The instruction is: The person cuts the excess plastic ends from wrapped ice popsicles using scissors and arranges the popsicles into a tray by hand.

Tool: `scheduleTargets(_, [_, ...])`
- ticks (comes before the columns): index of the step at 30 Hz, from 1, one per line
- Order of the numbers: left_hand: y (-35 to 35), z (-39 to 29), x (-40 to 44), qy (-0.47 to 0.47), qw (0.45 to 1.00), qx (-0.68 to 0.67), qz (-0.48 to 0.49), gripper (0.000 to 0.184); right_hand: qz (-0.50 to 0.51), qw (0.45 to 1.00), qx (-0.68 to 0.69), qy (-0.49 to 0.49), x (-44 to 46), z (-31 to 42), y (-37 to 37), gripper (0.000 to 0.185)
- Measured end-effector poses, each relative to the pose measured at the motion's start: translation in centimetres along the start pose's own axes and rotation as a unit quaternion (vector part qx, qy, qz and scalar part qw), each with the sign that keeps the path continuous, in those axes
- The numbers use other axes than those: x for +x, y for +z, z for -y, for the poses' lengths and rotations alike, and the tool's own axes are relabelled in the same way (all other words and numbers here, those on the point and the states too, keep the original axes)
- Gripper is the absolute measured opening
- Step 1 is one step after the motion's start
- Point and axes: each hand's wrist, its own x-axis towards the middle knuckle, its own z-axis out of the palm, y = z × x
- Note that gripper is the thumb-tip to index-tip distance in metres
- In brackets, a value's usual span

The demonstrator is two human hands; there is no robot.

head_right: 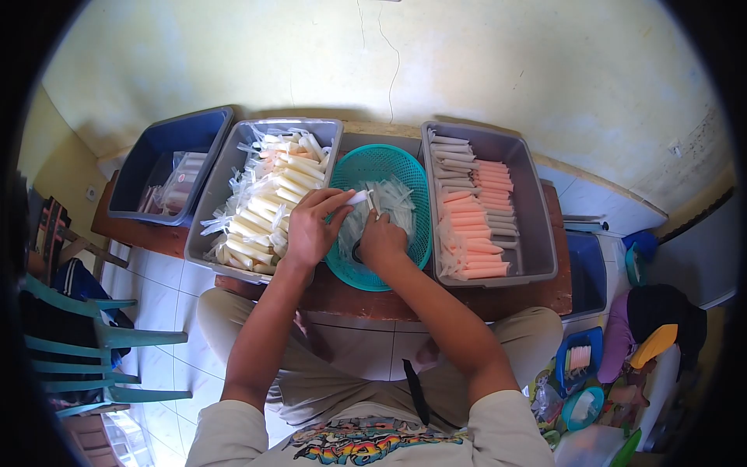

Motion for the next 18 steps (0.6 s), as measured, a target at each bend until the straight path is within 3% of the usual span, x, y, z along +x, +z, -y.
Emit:
scheduleTargets(2, [0.1, -0.1, 0.1, 0.005, 1.0, 0.002, 0.002, 0.03, 0.0, 0.999, -0.045, -0.017, 0.0, 0.1, -0.3, 0.068])
scheduleTargets(9, [0.0, 0.2, -0.1, -0.009, 1.0, -0.018, 0.008, 0.03, 0.027, 0.997, -0.072, -0.021, 0.4, 0.7, -1.4, 0.066])
scheduleTargets(18, [0.0, 0.2, 0.1, 0.004, 1.0, -0.012, -0.011, 0.032, 0.094, 0.995, -0.025, -0.022, -0.9, -0.3, -5.8, 0.078])
